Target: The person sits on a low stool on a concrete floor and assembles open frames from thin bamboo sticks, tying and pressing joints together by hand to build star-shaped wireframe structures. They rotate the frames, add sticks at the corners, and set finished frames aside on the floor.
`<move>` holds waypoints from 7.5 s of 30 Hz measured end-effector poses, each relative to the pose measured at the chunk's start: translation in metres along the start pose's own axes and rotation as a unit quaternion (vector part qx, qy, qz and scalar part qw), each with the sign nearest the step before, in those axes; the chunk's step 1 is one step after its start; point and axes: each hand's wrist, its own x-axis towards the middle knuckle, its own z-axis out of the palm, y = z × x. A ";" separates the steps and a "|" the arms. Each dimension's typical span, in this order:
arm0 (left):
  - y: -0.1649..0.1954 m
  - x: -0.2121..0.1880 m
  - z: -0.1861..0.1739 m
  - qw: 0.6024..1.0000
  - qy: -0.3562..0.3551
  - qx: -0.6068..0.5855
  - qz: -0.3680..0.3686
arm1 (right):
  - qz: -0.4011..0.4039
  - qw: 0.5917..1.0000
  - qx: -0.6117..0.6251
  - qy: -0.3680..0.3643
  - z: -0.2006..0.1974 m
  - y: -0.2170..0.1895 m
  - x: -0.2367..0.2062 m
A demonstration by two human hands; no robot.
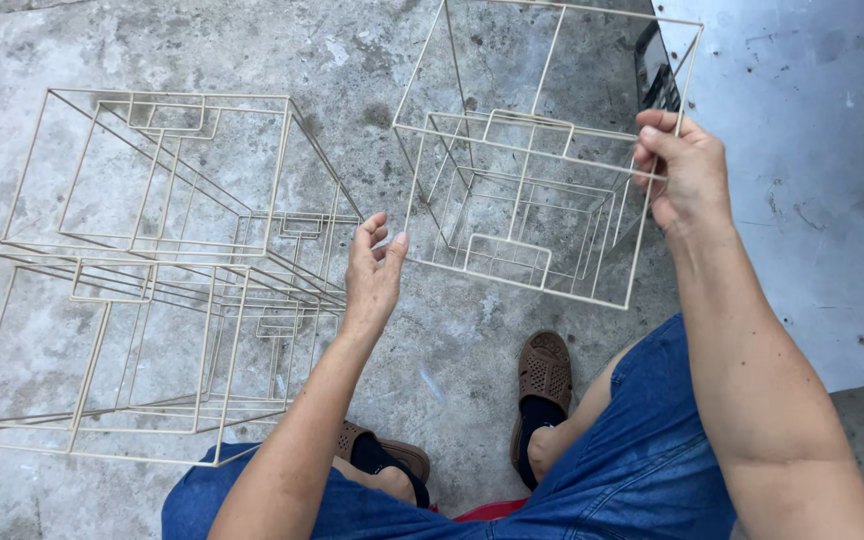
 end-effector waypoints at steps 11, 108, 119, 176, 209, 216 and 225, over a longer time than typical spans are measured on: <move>0.020 -0.027 -0.054 0.996 0.024 -0.087 -0.005 | -0.049 0.983 0.157 0.084 0.010 -0.015 0.070; 0.010 -0.089 -0.014 0.836 -0.286 0.449 0.134 | -0.464 0.572 -0.158 -0.657 0.237 0.045 -0.234; 0.022 -0.098 0.006 0.745 -0.345 0.557 0.129 | -0.445 0.566 -0.182 -0.670 0.235 0.048 -0.234; 0.033 -0.100 0.005 0.732 -0.361 0.562 0.133 | -0.462 0.561 -0.185 -0.661 0.237 0.053 -0.247; 0.029 -0.101 0.011 0.734 -0.355 0.554 0.167 | -0.433 0.573 -0.191 -0.668 0.237 0.056 -0.247; 0.016 -0.095 0.010 0.732 -0.356 0.566 0.134 | -0.461 0.577 -0.201 -0.644 0.236 0.057 -0.250; -0.019 -0.095 0.023 0.770 -0.337 0.511 0.181 | -0.424 0.585 -0.207 -0.659 0.234 0.053 -0.252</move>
